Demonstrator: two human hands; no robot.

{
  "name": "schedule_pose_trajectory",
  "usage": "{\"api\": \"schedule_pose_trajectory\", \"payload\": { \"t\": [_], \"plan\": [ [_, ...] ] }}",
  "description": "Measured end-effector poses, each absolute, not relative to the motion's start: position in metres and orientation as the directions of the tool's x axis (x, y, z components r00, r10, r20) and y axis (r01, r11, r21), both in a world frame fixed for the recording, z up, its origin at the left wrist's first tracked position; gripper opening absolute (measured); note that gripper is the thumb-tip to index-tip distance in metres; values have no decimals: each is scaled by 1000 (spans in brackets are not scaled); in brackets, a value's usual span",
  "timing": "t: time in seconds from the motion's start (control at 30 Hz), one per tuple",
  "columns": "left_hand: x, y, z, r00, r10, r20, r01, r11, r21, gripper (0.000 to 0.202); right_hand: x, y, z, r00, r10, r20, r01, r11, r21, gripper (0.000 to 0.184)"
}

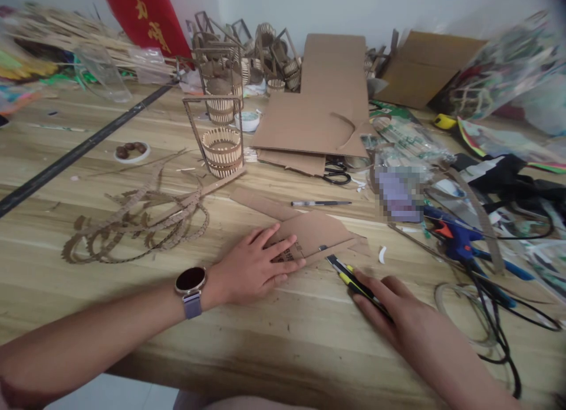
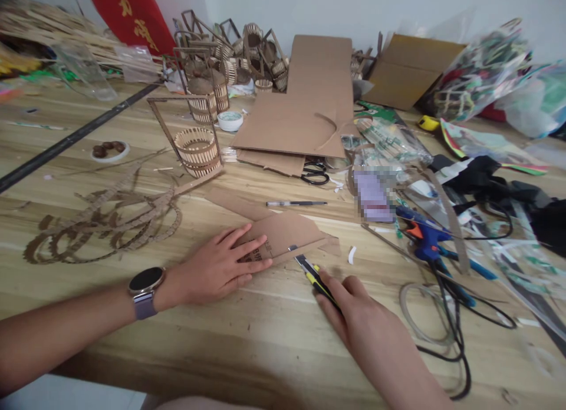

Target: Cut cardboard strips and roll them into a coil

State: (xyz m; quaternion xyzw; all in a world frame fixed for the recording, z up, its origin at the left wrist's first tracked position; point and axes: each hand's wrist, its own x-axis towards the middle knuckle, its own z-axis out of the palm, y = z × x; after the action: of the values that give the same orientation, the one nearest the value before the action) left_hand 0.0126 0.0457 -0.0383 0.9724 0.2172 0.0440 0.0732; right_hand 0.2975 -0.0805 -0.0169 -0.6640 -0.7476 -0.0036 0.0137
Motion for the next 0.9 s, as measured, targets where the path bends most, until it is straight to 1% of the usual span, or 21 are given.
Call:
{"api": "schedule_pose_trajectory", "payload": {
  "t": [0.07, 0.23, 0.37, 0.5, 0.57, 0.67, 0.8, 0.9],
  "plan": [
    [13, 46, -38, 900, 433, 56, 420, -893, 161, 45, 295, -78, -16, -107, 994, 11, 994, 107, -20, 50],
    [15, 42, -38, 898, 435, 65, 420, -893, 164, 45, 293, -80, -17, -80, 996, -24, 994, 78, -82, 49],
    [15, 36, -37, 892, 447, 66, 432, -886, 166, 47, 300, -76, -18, -50, 998, -37, 996, 47, -79, 46],
    [7, 39, -38, 933, 351, 85, 335, -929, 156, 48, 310, -64, -18, -71, 997, -5, 995, 70, -69, 48],
    [2, 41, -40, 940, 329, 96, 312, -938, 153, 48, 313, -61, -18, -95, 995, -2, 993, 94, -72, 47],
    [0, 43, -43, 932, 344, 113, 325, -933, 157, 47, 316, -62, -15, -145, 989, 0, 989, 145, -33, 46],
    [1, 41, -43, 921, 363, 140, 341, -926, 162, 44, 314, -65, -10, -224, 973, 50, 974, 221, 50, 50],
    [2, 39, -43, 918, 369, 147, 346, -924, 161, 44, 309, -66, -9, -231, 971, 58, 972, 228, 52, 51]
  ]
}}
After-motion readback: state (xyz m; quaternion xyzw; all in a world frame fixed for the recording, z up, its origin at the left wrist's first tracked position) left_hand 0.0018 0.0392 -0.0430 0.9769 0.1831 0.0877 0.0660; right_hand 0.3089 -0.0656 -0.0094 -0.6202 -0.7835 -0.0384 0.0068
